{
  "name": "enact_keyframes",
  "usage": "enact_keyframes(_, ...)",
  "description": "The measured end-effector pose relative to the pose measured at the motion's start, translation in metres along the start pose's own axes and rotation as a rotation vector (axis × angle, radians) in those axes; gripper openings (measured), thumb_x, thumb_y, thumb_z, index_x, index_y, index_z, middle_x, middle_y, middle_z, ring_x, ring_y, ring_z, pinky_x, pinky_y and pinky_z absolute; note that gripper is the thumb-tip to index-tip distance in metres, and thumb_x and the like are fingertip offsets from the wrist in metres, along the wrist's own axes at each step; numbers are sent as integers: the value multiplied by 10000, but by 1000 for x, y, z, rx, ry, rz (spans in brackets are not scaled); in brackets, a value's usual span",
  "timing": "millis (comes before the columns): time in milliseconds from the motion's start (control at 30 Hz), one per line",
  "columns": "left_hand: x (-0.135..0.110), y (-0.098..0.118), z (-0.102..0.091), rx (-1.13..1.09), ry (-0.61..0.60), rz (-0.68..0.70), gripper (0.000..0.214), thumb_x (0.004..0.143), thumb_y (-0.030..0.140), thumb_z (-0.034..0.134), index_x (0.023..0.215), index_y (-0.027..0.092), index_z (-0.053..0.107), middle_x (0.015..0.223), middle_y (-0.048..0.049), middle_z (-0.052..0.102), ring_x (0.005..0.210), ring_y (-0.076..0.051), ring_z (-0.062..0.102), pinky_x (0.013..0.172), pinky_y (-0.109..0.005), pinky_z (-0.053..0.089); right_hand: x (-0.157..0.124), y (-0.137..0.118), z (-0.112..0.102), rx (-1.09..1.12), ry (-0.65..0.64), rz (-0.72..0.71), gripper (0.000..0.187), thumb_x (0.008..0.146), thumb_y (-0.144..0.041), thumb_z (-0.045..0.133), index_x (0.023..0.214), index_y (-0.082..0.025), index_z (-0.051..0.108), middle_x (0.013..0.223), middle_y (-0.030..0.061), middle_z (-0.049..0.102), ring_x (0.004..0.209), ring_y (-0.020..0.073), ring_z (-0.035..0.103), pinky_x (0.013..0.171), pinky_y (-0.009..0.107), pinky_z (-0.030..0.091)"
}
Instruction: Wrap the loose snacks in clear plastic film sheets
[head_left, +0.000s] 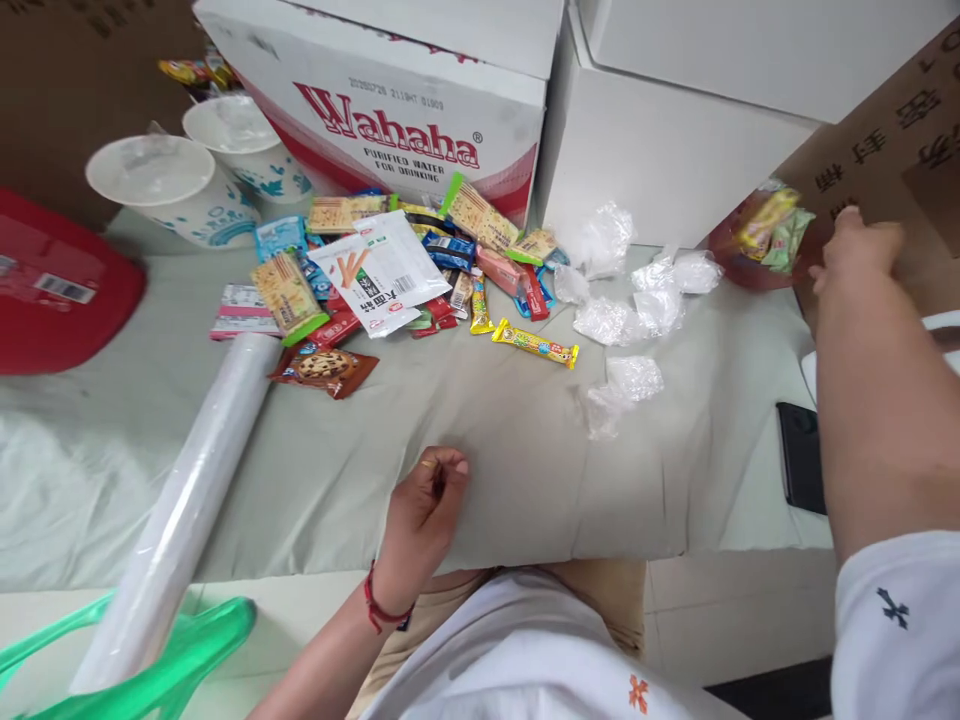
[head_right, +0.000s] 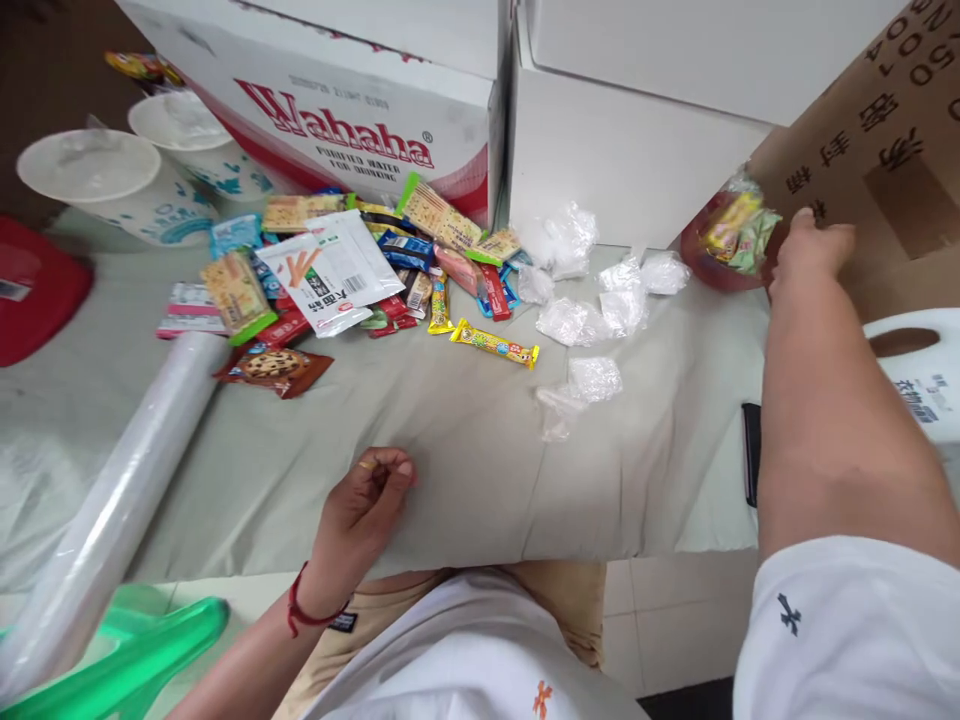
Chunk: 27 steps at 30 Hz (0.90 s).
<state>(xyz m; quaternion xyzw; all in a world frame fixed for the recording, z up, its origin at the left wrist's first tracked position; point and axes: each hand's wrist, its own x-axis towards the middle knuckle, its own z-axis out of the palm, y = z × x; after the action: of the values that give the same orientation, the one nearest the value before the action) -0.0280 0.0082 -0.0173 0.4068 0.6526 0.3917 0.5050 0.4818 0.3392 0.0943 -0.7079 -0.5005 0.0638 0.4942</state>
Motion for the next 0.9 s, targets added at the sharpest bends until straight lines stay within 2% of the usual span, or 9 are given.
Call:
enact_keyframes(67, 1, 1, 4, 50, 0, 44, 258, 935, 476, 615, 930, 219, 618, 712, 34, 542, 596, -122, 435, 559, -247, 346, -36, -4, 10, 11, 174, 134, 351, 988, -284, 577, 662, -216, 464, 618, -38, 522, 438, 18, 424, 503, 278, 365)
enact_keyframes(133, 2, 2, 6, 75, -22, 62, 235, 925, 456, 622, 910, 221, 623, 692, 38, 534, 606, -130, 443, 574, -252, 350, -102, -17, 11, 125, 201, 7, 111, 924, -174, 634, 819, -187, 603, 728, 5, 637, 496, 44, 478, 519, 269, 393)
enact_keyframes(300, 3, 2, 3, 71, -66, 79, 214, 931, 437, 609, 900, 226, 615, 677, 42, 515, 587, -128, 421, 558, -251, 334, -278, -56, -8, 68, -650, -249, 414, 857, -443, 748, 1213, -237, 702, 1232, 117, 688, 753, 161, 638, 634, 324, 539)
enact_keyframes(400, -4, 3, 5, 119, -126, 184, 175, 945, 401, 604, 954, 226, 619, 736, 23, 552, 607, -133, 458, 584, -258, 386, -336, -69, -7, 16, -739, -217, 264, 899, -465, 699, 1024, -240, 757, 1016, 75, 733, 788, 197, 634, 700, 341, 533)
enact_keyframes(500, -13, 8, 16, 187, -149, 445, 315, 877, 383, 720, 1129, 223, 619, 1058, -76, 651, 846, -184, 609, 753, -314, 514, -375, -86, 5, 135, -644, 54, 277, 944, -480, 647, 920, -223, 746, 725, -3, 642, 636, 155, 530, 613, 283, 448)
enact_keyframes(567, -17, 12, 24, 172, -105, 575, 507, 799, 390, 813, 1226, 222, 597, 1313, -148, 599, 1124, -256, 618, 923, -392, 537, -399, -103, 14, 292, -745, 243, 310, 902, -522, 705, 888, -214, 728, 661, -31, 587, 585, 131, 467, 562, 256, 392)
enact_keyframes(633, -17, 15, 28, 126, -84, 586, 392, 836, 363, 781, 1166, 221, 626, 1288, -141, 620, 1173, -262, 613, 977, -410, 525, -418, -120, 20, 449, -862, 384, 377, 856, -574, 748, 809, -205, 687, 625, -41, 549, 566, 116, 432, 540, 242, 360)
enact_keyframes(733, -13, 17, 25, -50, -136, 396, 120, 931, 330, 644, 947, 212, 657, 922, -53, 675, 854, -177, 638, 805, -318, 528, -430, -137, 22, 630, -883, 600, 533, 789, -698, 752, 686, -210, 566, 563, -61, 446, 505, 91, 342, 471, 228, 296)
enact_keyframes(900, -4, 18, 8, -568, -101, 6, 302, 767, 420, 793, 887, 211, 610, 815, 9, 654, 734, -133, 603, 707, -270, 518, -424, -133, 19, 700, -940, 797, 567, 629, -652, 884, 744, -209, 550, 627, -80, 455, 468, 44, 252, 422, 195, 209)
